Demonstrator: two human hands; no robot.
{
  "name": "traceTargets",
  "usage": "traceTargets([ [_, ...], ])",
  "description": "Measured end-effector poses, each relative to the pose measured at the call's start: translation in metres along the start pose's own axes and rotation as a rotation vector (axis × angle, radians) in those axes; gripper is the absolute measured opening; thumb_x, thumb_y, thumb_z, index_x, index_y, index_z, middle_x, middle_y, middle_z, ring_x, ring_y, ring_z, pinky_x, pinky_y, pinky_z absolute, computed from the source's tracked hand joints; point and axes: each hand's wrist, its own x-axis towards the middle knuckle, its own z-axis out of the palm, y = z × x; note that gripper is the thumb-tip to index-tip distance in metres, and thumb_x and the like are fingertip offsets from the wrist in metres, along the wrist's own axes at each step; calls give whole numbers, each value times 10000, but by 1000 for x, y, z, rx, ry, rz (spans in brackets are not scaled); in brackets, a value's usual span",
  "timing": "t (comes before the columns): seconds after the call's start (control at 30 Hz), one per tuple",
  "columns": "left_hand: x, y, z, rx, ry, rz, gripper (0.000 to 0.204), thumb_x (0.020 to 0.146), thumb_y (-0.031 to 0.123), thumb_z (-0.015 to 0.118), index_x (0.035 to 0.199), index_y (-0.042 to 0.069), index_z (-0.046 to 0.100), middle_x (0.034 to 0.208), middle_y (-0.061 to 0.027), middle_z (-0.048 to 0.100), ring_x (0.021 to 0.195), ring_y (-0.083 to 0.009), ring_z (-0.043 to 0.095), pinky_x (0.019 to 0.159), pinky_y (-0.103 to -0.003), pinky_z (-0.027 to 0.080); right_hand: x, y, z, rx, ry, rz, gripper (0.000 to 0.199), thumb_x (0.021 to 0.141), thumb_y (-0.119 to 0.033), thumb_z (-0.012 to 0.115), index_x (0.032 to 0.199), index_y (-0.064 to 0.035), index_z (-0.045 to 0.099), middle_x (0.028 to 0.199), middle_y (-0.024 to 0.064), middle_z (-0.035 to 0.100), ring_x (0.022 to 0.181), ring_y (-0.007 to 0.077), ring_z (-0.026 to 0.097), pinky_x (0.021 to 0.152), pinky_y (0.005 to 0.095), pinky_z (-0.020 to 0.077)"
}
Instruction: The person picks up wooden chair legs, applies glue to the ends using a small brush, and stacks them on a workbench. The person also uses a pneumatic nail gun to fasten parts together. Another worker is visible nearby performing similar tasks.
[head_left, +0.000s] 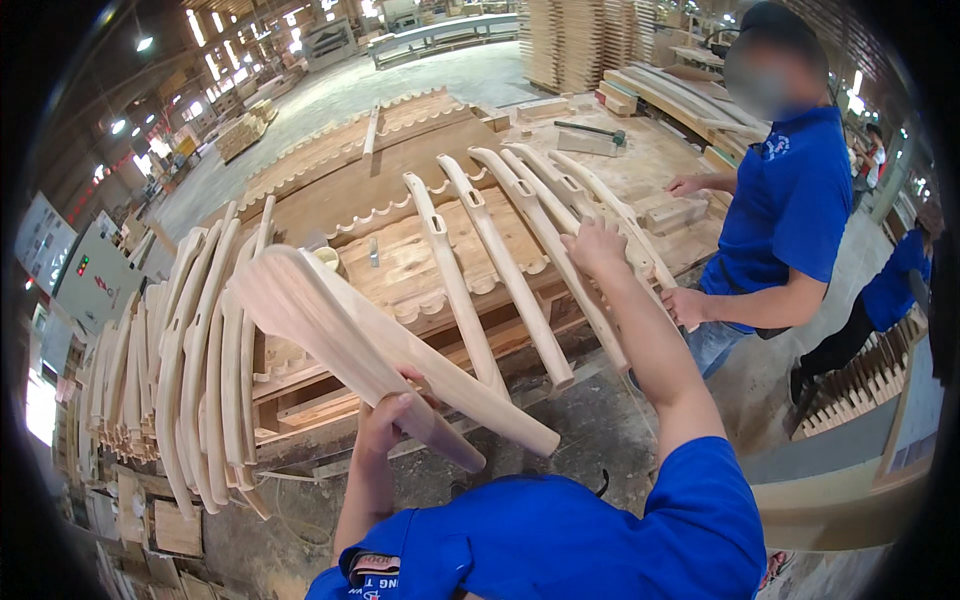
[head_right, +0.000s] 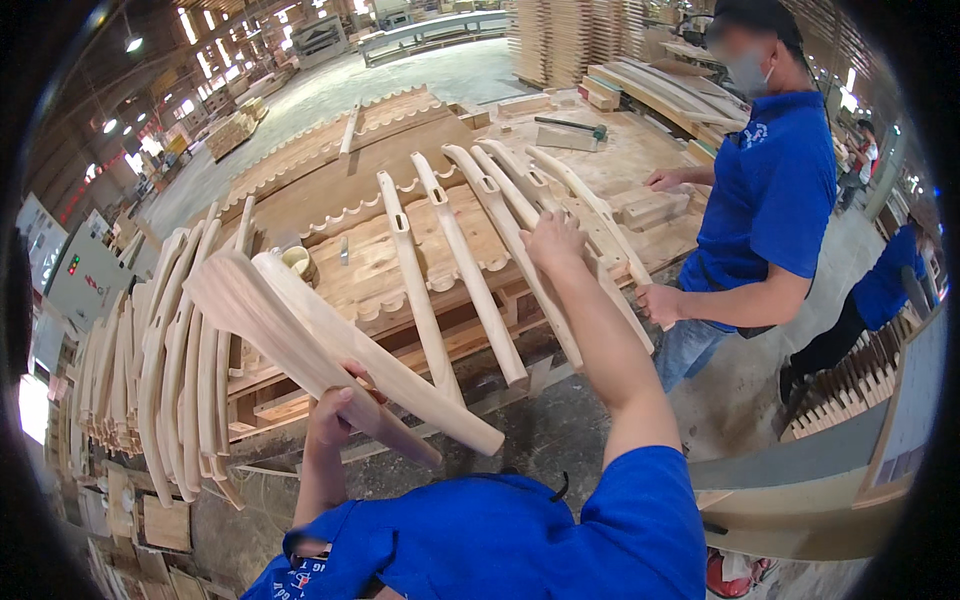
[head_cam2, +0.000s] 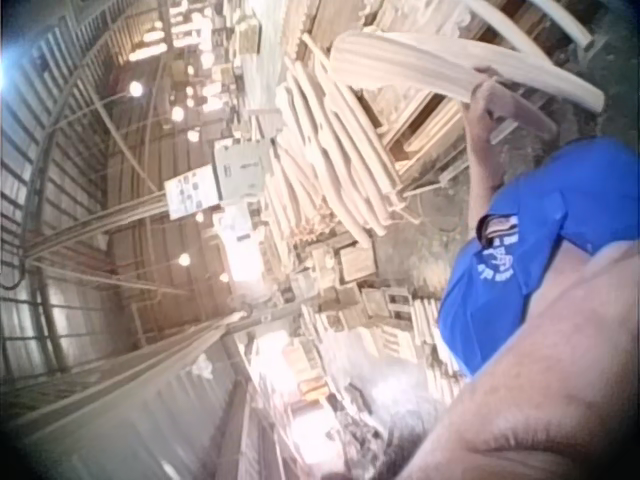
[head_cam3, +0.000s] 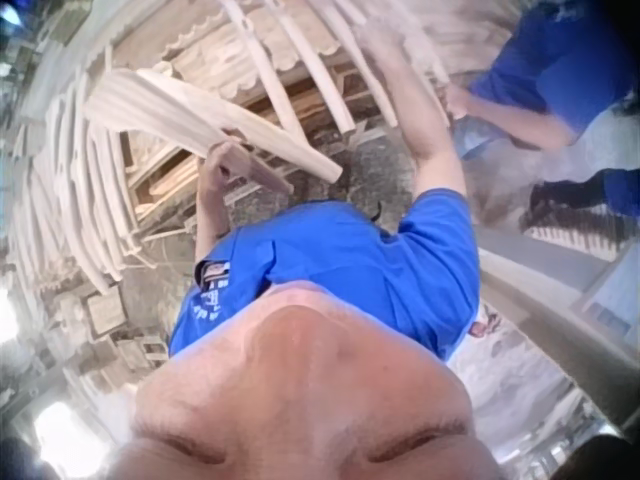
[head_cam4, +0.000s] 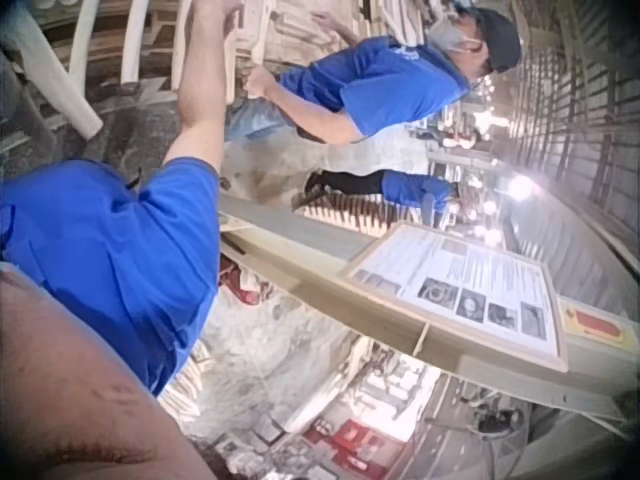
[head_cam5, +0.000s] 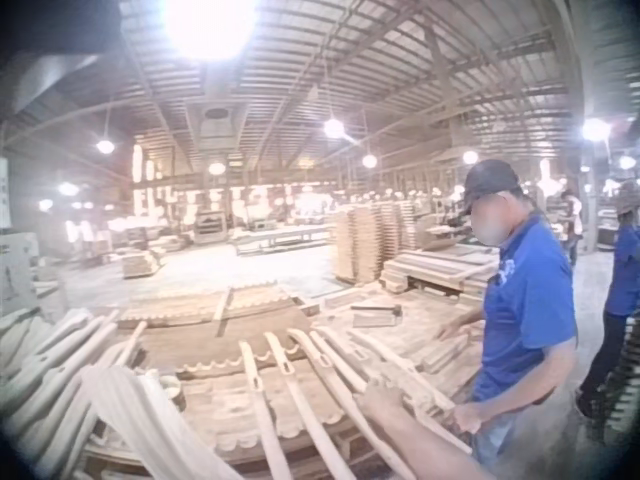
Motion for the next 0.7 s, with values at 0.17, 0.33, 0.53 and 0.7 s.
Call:
traceTargets([
  [0.17,21,18,7,-2,-234,61,401,663,198,653,995,-2,549,880,-177,611,787,-297,648,686,-378,553,-31,-34,-69,220,457,-835,613,793,-202,678,1353,-193,427,1356,109,431,1258,299,412,1023,441,375],
  [0.33,55,22,24,44,-537,265,369,637,203,662,916,-20,566,832,-159,622,751,-272,647,679,-343,531,-22,-91,-111,173,789,-1287,614,764,-76,651,1320,-275,484,1414,47,393,1293,259,385,1059,418,343],
  [0.53,69,46,40,88,-660,199,360,594,194,686,868,-18,587,802,-137,624,756,-252,653,688,-338,536,-27,-139,-165,-195,802,-1595,539,854,-115,549,1307,-402,487,1476,-113,330,1380,189,285,1129,433,253],
  [0.7,88,63,49,210,-668,195,346,588,177,694,865,-8,600,793,-98,595,753,-247,656,677,-333,534,-46,-184,-197,-1358,532,-1303,460,839,-290,633,1268,-388,500,1437,-127,380,1351,135,311,1119,394,223],
])
